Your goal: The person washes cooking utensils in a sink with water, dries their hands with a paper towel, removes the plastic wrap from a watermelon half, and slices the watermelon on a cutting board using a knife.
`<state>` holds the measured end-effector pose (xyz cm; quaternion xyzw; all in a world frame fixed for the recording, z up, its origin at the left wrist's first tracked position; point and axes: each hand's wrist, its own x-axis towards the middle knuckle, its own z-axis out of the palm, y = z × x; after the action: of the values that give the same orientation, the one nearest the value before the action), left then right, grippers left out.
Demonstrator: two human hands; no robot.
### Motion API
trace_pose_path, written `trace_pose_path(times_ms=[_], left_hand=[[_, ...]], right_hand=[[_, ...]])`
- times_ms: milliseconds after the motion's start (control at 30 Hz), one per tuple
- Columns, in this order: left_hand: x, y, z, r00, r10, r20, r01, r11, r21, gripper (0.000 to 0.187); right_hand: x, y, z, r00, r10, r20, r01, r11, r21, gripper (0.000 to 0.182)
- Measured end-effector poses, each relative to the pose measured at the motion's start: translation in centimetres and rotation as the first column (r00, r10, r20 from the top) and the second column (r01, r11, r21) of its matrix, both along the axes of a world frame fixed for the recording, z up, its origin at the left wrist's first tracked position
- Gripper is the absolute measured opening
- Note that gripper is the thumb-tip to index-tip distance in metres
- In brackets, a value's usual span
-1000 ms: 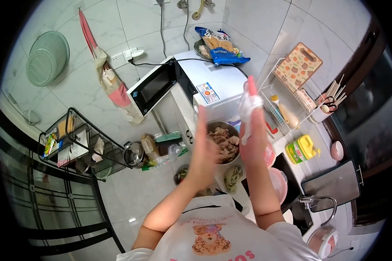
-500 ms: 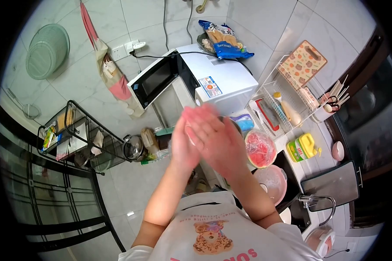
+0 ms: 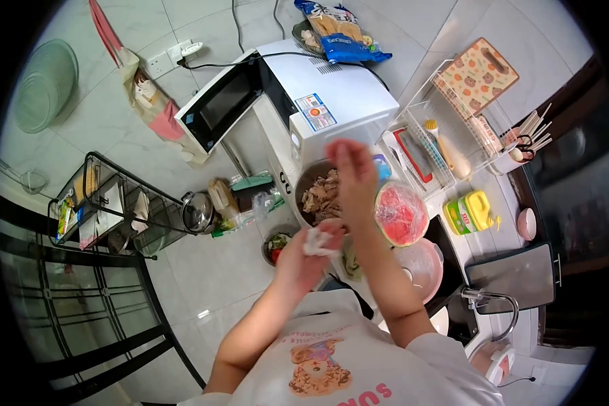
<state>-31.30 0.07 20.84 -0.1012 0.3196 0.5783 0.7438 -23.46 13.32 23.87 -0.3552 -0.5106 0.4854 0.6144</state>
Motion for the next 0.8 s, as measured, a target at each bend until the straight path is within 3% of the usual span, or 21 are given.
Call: trace_pose_path(times_ms=[33,67,100,167,267,367,467,500,600,633,733,800], left_hand=[[-1.3,-0.3,-1.9,0.997,0.077,0.021,-0.076,0.997,-0.023,0.031],[-3.0,-0.9,-3.5,0.988,0.152,0.039,-0.150,0.987,-0.049,0.028],[-5.0,-2.1,-4.5,0.977,0.199,0.076,-0.193,0.978,-0.077,0.026],[-9.4,-4.9,-6.6,0.956,0.284,0.076,-0.275,0.955,-0.108,0.028],[-13.2,-8.2,-8.0,0.930,0.367,0.013,-0.365,0.927,-0.085,0.033],[-14.0,-10.0,-8.4,0.912,0.407,-0.051,-0.410,0.909,-0.079,0.032],[-13.9,-10.9,-8.1,0.910,0.401,-0.103,-0.414,0.891,-0.186,0.035],[-14.0,-11.2,-8.2,0.908,0.408,-0.098,-0.419,0.886,-0.197,0.035],[-14.3,-12.1,-8.8,0.906,0.416,-0.080,-0.423,0.879,-0.221,0.036],[-14.3,-12.3,-9.1,0.907,0.413,-0.077,-0.419,0.879,-0.228,0.036],[-14.7,-12.0,-8.9,0.918,0.392,-0.056,-0.394,0.893,-0.218,0.036],[-14.4,-11.7,-8.6,0.924,0.379,-0.050,-0.381,0.903,-0.197,0.036]], right_hand=[[2.2,2.7,-1.0,0.985,-0.110,0.129,0.105,0.993,0.047,0.016],[5.0,5.6,-2.7,0.869,-0.282,0.407,0.255,0.959,0.121,0.017],[7.7,8.7,-5.4,0.778,-0.371,0.507,0.324,0.928,0.181,0.022],[13.3,13.8,-11.6,0.390,-0.317,0.864,0.282,0.935,0.216,0.030],[15.9,16.2,-17.3,0.128,-0.151,0.980,0.199,0.972,0.124,0.038],[17.6,18.3,-22.9,0.053,-0.166,0.985,0.051,0.985,0.163,0.038],[18.7,20.4,-25.4,0.010,-0.041,0.999,0.090,0.995,0.040,0.036],[18.5,20.5,-24.7,0.122,-0.125,0.985,0.196,0.976,0.099,0.026],[17.2,19.4,-20.2,0.284,-0.348,0.893,0.401,0.889,0.219,0.016],[17.4,19.1,-19.5,0.225,-0.174,0.959,0.282,0.953,0.107,0.010],[17.8,18.6,-16.6,0.349,-0.286,0.893,0.394,0.909,0.137,0.008],[17.9,18.6,-14.8,0.572,-0.347,0.743,0.382,0.915,0.133,0.008]])
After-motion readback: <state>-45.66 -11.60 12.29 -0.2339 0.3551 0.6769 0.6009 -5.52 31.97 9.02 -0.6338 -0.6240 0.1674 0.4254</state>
